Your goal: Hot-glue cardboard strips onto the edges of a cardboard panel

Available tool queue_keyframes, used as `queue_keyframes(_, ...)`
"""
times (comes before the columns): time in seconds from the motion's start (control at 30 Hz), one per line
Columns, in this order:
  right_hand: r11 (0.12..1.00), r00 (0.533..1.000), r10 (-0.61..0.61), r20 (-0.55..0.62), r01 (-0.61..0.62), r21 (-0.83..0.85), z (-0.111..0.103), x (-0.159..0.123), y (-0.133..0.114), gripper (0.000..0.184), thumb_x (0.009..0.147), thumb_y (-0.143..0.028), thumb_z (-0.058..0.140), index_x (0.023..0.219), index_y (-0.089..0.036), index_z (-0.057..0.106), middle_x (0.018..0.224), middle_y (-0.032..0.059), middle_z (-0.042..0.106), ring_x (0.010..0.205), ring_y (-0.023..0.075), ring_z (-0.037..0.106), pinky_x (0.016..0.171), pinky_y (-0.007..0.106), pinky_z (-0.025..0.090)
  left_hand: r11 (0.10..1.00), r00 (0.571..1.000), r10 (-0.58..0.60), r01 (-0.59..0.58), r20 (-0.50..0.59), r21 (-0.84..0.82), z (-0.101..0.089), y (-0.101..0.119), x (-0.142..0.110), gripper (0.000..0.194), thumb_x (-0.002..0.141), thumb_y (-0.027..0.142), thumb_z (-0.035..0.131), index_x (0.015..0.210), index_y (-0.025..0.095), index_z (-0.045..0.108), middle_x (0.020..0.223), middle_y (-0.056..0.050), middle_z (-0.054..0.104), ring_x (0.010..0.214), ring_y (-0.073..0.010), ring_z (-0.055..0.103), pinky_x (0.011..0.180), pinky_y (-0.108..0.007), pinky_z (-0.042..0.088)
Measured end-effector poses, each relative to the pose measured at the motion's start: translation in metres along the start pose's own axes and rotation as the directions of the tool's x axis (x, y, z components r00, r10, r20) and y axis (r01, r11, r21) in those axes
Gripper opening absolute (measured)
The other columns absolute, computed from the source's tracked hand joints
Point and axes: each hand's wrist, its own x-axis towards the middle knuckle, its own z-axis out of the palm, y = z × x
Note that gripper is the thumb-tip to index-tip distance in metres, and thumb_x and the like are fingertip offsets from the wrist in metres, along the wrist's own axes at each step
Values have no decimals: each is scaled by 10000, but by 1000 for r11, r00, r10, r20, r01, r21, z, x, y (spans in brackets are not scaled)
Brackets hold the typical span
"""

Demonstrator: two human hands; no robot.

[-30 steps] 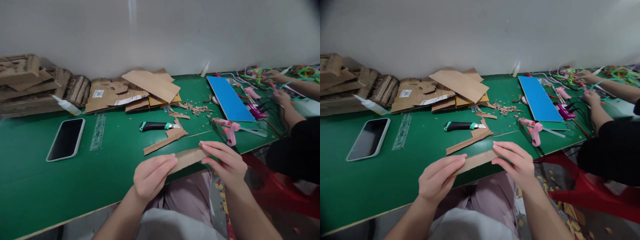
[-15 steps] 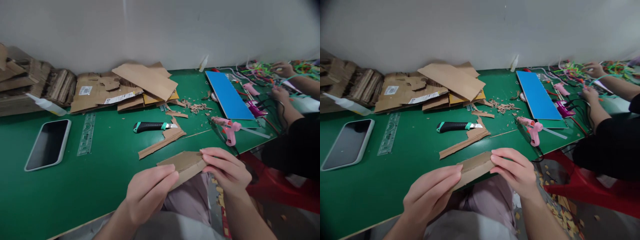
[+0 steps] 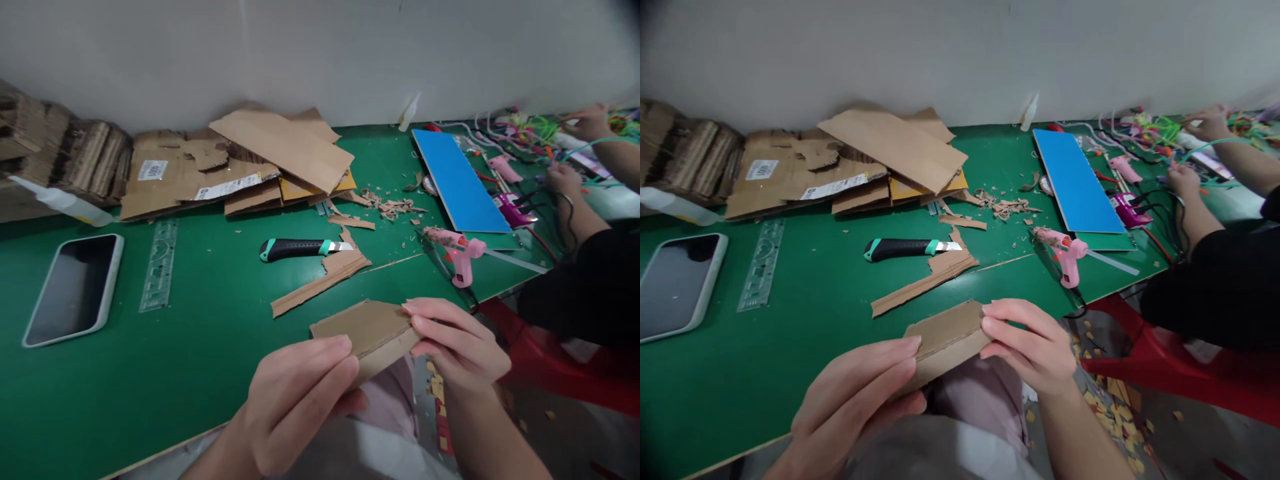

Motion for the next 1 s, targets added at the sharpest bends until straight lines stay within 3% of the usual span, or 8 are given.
queue_keyframes(0.3,999,999,25,-34,-24,43,3,3,-1,417,737,-153,673,1150,-177,618,1002,102,647,916,255,629,733,412,548,999,1000,26,-26,-10,21,4,-5,-1,286,766,197,667,1027,101,603,959,-80,673,962,-181,635,842,-266,539)
queue_keyframes(0.53,999,1000,-1,18,0,42,3,11,0,433,761,-97,631,1179,-203,597,1015,97,640,959,239,611,799,418,530,997,995,80,-79,-55,13,12,-15,-3,277,767,219,670,1009,104,602,962,-96,675,944,-179,639,838,-271,535)
queue_keyframes(0.73,947,984,160,-74,-132,295,11,25,-3,306,706,-153,703,997,-243,676,877,47,671,857,220,626,779,434,525,994,988,98,-93,-115,53,19,-25,0,227,785,15,523,947,138,623,907,-74,705,860,-140,666,754,-212,546)
queue_keyframes(0.9,864,979,196,-52,-147,481,13,45,-1,212,622,-261,768,817,-220,694,730,17,661,758,188,625,717,377,532,998,985,37,-43,-171,-36,23,-25,3,232,775,58,589,982,161,608,897,-55,711,822,-143,676,728,-223,556)
queue_keyframes(1.0,773,954,262,-147,-116,624,5,57,-1,150,684,-316,723,798,-233,675,798,5,696,815,184,658,741,361,553,999,973,-20,13,-230,-32,27,-25,3,220,747,95,658,947,175,616,840,-26,715,766,-131,681,711,-213,557)
